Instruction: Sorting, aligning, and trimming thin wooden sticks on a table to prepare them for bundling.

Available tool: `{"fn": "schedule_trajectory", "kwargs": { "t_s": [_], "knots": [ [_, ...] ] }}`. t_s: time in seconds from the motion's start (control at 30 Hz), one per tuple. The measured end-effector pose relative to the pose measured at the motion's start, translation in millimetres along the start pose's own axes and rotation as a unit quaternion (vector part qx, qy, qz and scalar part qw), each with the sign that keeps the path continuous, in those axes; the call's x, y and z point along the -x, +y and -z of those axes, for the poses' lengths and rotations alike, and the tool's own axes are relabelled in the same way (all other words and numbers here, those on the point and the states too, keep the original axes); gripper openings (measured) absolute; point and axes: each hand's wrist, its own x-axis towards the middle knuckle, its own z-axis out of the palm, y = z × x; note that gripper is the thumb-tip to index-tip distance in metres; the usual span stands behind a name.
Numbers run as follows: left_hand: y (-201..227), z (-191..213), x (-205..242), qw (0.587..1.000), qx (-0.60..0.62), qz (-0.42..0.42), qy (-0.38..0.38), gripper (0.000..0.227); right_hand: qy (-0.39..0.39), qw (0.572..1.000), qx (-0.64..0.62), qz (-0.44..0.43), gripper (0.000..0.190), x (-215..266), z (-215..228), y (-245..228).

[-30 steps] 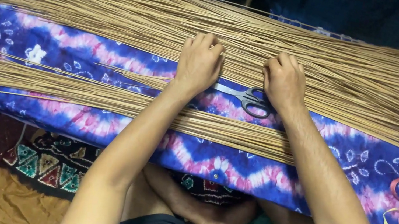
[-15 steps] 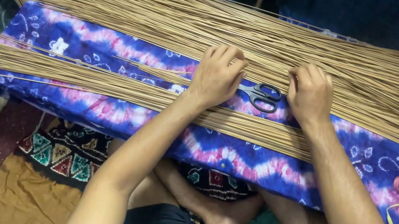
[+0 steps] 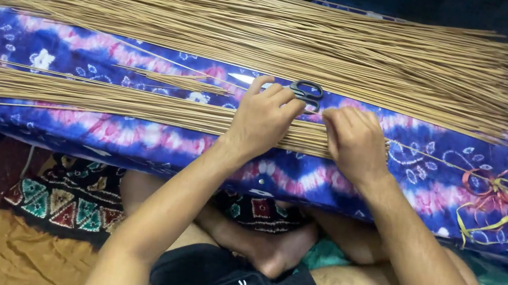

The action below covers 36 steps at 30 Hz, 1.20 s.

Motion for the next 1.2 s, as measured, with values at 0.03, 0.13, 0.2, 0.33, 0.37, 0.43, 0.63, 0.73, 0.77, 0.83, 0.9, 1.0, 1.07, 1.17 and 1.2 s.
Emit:
{"fn": "schedule_trajectory", "kwargs": {
  "t_s": [0.03,0.13,0.2,0.33,0.37,0.43,0.63,0.73,0.77,0.83,0.9,1.0,1.07,1.17,1.2],
  "knots": [
    [0,5,3,1.000,0.002,-0.003,0.000,0.006,0.001,1.000,0.002,-0.002,0.011,7,1,4],
    [-9,21,15,1.000,-0.016,0.001,-0.006,0.006,-0.019,1.000,-0.004,-0.011,0.012,29,5,20],
    [-23,30,25,0.999,-0.037,0.004,-0.001,0.004,-0.027,0.999,0.029,-0.022,0.010,44,11,35],
    [-34,34,42,0.999,-0.035,0.014,-0.003,0.003,-0.030,0.998,0.048,-0.032,0.011,56,16,48],
    [-31,32,41,0.999,-0.033,0.015,0.001,0.002,-0.023,0.998,0.050,-0.035,0.011,56,14,46],
    [-18,27,35,0.999,-0.030,0.015,0.005,0.003,-0.017,0.998,0.051,-0.038,0.010,51,11,34],
    [19,10,21,0.999,0.015,0.008,0.029,0.004,-0.003,1.000,0.029,-0.006,0.009,26,9,-8],
    [16,14,22,1.000,0.015,0.006,0.023,0.004,0.005,1.000,0.027,-0.013,0.010,33,7,-3],
    [12,19,23,1.000,0.007,0.007,0.017,0.004,0.001,0.999,0.032,-0.022,0.010,38,8,3],
    [0,27,30,1.000,0.000,0.009,0.011,0.004,-0.003,0.999,0.036,-0.029,0.009,49,9,18],
    [-14,31,39,1.000,-0.014,0.023,0.002,0.005,-0.012,0.997,0.073,-0.037,0.011,63,11,36],
    [-36,41,51,0.999,-0.023,0.024,-0.018,0.005,-0.014,0.993,0.096,-0.063,0.012,80,14,57],
    [-39,42,53,0.999,-0.023,0.029,-0.020,0.004,-0.015,0.993,0.093,-0.069,0.012,81,19,57],
    [-30,34,45,0.999,-0.020,0.027,-0.014,0.003,-0.014,0.995,0.078,-0.068,0.012,78,19,48],
    [-26,32,42,1.000,-0.017,0.021,-0.005,0.004,-0.012,0.996,0.067,-0.061,0.012,73,16,43]
  ]
}}
